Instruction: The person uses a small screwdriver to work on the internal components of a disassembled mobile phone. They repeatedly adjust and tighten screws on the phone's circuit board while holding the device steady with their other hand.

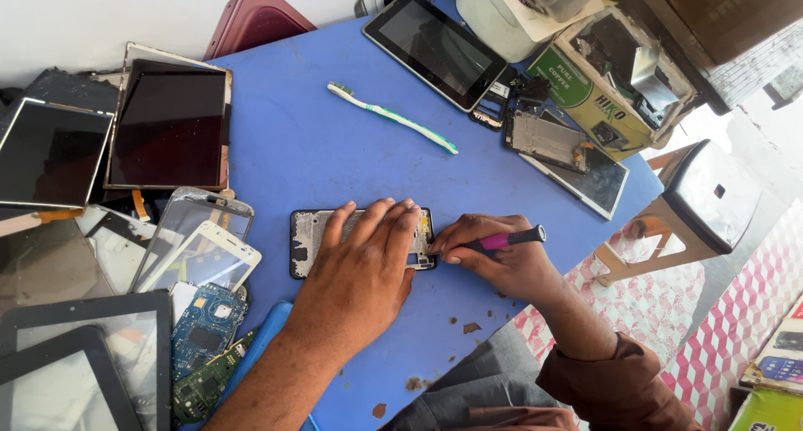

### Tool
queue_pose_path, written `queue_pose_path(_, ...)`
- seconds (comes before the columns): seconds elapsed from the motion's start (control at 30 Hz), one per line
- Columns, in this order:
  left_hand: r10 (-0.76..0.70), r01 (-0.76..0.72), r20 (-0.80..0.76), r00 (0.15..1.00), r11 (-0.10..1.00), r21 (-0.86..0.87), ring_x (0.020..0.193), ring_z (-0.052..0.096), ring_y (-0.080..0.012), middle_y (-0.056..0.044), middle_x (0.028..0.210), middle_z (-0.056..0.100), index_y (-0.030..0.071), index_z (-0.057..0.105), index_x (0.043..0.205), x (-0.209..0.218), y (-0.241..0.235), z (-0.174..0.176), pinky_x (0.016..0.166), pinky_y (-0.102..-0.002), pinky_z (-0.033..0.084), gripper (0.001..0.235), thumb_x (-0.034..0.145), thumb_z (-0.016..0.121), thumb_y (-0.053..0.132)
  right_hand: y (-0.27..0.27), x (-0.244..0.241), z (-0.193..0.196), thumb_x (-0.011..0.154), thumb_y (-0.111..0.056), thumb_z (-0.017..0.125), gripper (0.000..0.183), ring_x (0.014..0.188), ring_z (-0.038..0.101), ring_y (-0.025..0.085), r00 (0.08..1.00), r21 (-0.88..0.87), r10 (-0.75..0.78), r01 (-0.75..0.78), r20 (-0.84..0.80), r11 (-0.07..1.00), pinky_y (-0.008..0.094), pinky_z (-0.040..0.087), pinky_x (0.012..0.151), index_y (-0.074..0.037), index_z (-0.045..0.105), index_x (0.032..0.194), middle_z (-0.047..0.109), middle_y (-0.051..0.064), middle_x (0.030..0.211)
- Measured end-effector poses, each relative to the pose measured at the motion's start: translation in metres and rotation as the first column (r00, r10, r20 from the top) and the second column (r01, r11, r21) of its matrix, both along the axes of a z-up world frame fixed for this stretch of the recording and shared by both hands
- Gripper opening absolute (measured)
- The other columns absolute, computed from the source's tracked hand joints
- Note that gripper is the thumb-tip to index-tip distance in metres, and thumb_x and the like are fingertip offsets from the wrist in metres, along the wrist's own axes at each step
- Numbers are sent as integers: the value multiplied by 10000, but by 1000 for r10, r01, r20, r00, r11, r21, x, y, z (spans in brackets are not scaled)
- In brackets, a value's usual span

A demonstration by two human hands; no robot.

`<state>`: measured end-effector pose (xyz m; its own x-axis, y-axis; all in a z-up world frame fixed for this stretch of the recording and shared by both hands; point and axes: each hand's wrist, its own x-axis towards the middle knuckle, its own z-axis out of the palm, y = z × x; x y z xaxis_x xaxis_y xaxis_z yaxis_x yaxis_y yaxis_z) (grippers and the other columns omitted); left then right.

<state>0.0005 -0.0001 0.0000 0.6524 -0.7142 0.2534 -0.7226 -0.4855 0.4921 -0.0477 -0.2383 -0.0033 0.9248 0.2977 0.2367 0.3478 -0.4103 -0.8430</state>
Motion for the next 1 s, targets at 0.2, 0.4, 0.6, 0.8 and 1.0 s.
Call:
queue_pose_path(0.2, -2, 2, -9, 1000, 1000, -29, 1382, 462, -311, -161, 1406, 580, -29, 456, 1387, -1, 1, 0, 1141, -573, 276, 597, 865, 678, 158, 0, 0, -1, 950, -129, 743, 113, 964, 786, 236, 999, -7, 23, -23, 31, 1000, 341, 637, 860, -32, 688, 967, 776, 109, 969)
queue_pose_path(0.4, -4, 4, -10, 1000, 1000, -14, 1386, 456, -320, -167, 1384, 588, -38, 455, 1385, -1, 0, -2, 1146, -585, 271, 547, 905, 643, 144, -1, 1, -1, 936, -151, 764, 139, 974, 786, 249, 999, -3, 42, -42, 31, 999, 351, 639, 860, -36, 689, 951, 773, 111, 961)
queue_pose_path(0.6, 2, -2, -9, 1000, 1000, -15, 1394, 453, -312, -155, 1389, 594, -29, 468, 1373, -2, 0, -3, 1152, -574, 270, 536, 893, 644, 134, -3, 2, -1, 926, -178, 766, 165, 980, 781, 260, 997, 5, 71, -71, 34, 997, 364, 634, 857, -36, 688, 953, 767, 113, 959)
queue_pose_path(0.8, 2, -2, 2, 1000, 999, -33, 1388, 457, -310, -154, 1378, 599, -26, 469, 1375, -1, 0, -3, 1157, -578, 266, 538, 892, 642, 134, -2, 2, 0, 934, -215, 752, 193, 980, 779, 263, 996, 4, 83, -83, 23, 997, 367, 630, 859, -38, 684, 967, 765, 114, 974)
queue_pose_path(1.0, -8, 8, -4, 1000, 1000, -23, 1394, 458, -301, -145, 1390, 597, -14, 476, 1364, -1, -1, -4, 1158, -575, 270, 495, 911, 626, 118, -2, 3, 0, 927, -239, 752, 218, 982, 783, 268, 997, 5, 76, -76, 19, 997, 377, 635, 864, -36, 688, 977, 770, 123, 991)
